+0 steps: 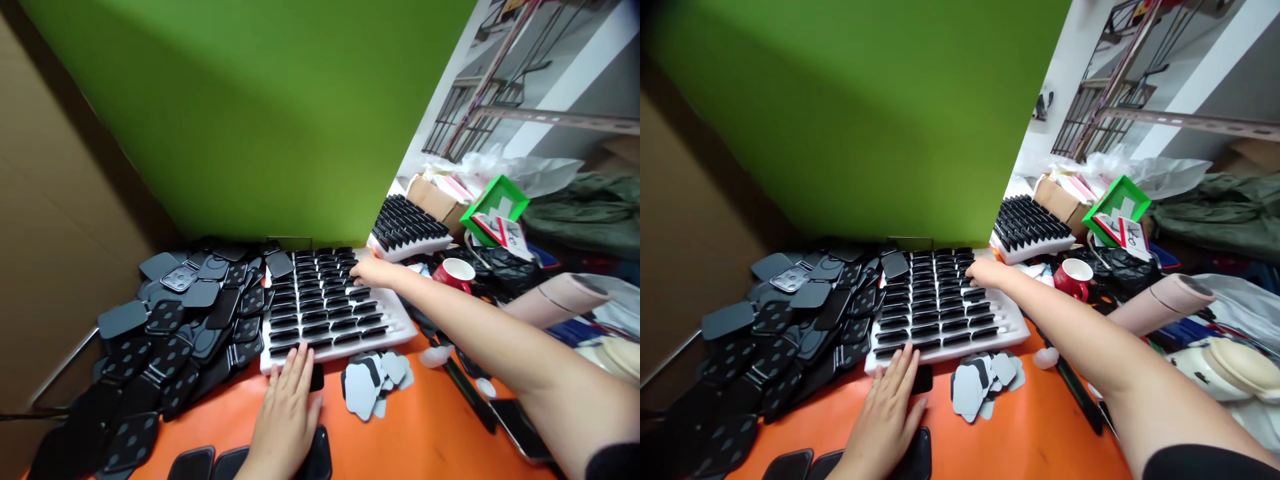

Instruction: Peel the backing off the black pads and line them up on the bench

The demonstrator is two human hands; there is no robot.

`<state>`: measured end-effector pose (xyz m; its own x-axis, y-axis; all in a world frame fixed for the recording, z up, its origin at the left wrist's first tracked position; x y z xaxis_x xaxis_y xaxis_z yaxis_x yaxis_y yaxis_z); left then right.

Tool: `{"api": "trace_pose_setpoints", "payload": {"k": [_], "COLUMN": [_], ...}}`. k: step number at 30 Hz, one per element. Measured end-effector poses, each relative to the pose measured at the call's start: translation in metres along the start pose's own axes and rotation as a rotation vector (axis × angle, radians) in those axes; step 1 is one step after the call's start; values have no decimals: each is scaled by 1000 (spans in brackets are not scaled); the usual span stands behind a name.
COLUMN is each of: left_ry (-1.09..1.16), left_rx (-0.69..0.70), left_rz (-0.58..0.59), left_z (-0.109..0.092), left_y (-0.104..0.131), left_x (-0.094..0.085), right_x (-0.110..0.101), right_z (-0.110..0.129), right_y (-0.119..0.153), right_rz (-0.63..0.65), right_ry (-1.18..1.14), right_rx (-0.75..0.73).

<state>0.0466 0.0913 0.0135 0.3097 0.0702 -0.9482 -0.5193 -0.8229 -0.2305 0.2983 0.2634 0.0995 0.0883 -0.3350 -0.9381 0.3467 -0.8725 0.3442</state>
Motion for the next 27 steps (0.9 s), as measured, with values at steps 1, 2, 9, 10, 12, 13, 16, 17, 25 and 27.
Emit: {"api": "trace_pose_setpoints", "payload": {"k": [1,2,9,10,12,13,16,17,25,27], "left_ry": [2,3,-14,-17,-19,-24,-63,-79,-62,15], "left_rx": [0,1,33,59,143,158,90,54,-110,-103], "left_rz": [0,-2,6,17,39,56,124,138,218,196], "left_z": [0,-1,-5,-7,-12,-15,-21,-21,-18,-21], "left_y": [-1,-3,34,49,81,96,127,132,135,135], "left_x": [-1,-2,-24,-23,-18,-13,2,5,11,8], "right_x": [0,-1,-19,-11,17,36,92,106,112,106], "right_z": [1,2,39,55,95,119,188,205,213,202], "right_y": [-1,0,65,83,118,132,154,153,113,119], "right_rz": [5,4,-262,-301,-298,-266,-170,-158,67,205], "right_ry": [-7,-16,-103,-122,-174,-201,-303,-297,-303,-403], "right_rx": [11,24,150,153,104,53,-139,-146,-76,-159]}}
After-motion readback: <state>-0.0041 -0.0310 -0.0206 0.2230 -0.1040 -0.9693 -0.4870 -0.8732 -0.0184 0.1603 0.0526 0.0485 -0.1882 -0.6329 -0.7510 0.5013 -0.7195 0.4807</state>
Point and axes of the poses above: each hand's wrist, its own y-axis away from the middle knuckle, its own x-axis out of the palm, z = x × y, the point moved 3 cm from there along -y, towards the middle knuckle
